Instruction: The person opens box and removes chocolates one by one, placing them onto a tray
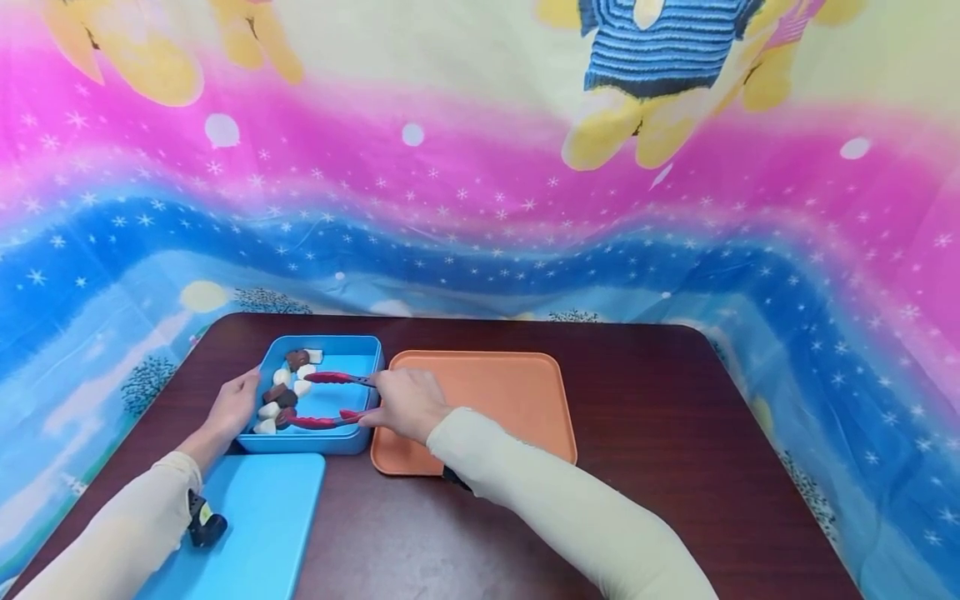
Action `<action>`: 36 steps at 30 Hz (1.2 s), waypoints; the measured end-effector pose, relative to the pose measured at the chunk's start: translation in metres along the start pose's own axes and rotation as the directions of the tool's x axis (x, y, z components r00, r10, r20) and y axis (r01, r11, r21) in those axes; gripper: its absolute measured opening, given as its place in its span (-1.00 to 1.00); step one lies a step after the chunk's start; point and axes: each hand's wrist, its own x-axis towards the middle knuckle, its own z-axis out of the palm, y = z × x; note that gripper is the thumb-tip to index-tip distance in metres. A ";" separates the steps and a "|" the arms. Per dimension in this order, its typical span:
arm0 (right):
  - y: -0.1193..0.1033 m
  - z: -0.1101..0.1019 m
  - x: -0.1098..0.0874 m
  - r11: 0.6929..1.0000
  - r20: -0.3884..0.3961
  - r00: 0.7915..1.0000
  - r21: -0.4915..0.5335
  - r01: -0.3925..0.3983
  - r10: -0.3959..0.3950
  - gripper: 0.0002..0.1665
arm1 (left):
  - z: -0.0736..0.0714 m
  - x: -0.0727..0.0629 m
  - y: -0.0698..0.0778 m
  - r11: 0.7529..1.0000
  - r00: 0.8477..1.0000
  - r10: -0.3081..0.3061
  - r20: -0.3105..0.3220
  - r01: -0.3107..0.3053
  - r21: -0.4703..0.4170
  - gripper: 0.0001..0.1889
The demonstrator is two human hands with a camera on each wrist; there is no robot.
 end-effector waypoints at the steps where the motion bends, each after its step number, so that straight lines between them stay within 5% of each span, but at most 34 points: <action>1: -0.001 0.001 0.001 1.000 0.001 1.000 -0.005 0.003 -0.003 -0.36 | 0.000 0.000 0.000 1.000 1.000 0.000 -0.001 0.000 0.002 -0.33; 14: -0.014 0.008 0.015 0.990 0.012 0.993 -0.080 -0.116 0.117 -0.56 | 0.003 -0.003 0.002 1.000 1.000 -0.001 0.007 0.001 -0.001 -0.33; 24: -0.020 0.019 0.021 0.978 0.016 0.991 -0.165 -0.128 0.133 -0.56 | 0.004 -0.008 0.002 1.000 1.000 -0.006 -0.020 0.006 -0.007 -0.33; 36: -0.017 0.020 0.019 0.991 0.026 0.992 -0.059 -0.123 0.124 -0.57 | 0.004 -0.007 0.000 1.000 0.999 0.009 -0.035 -0.009 -0.006 -0.33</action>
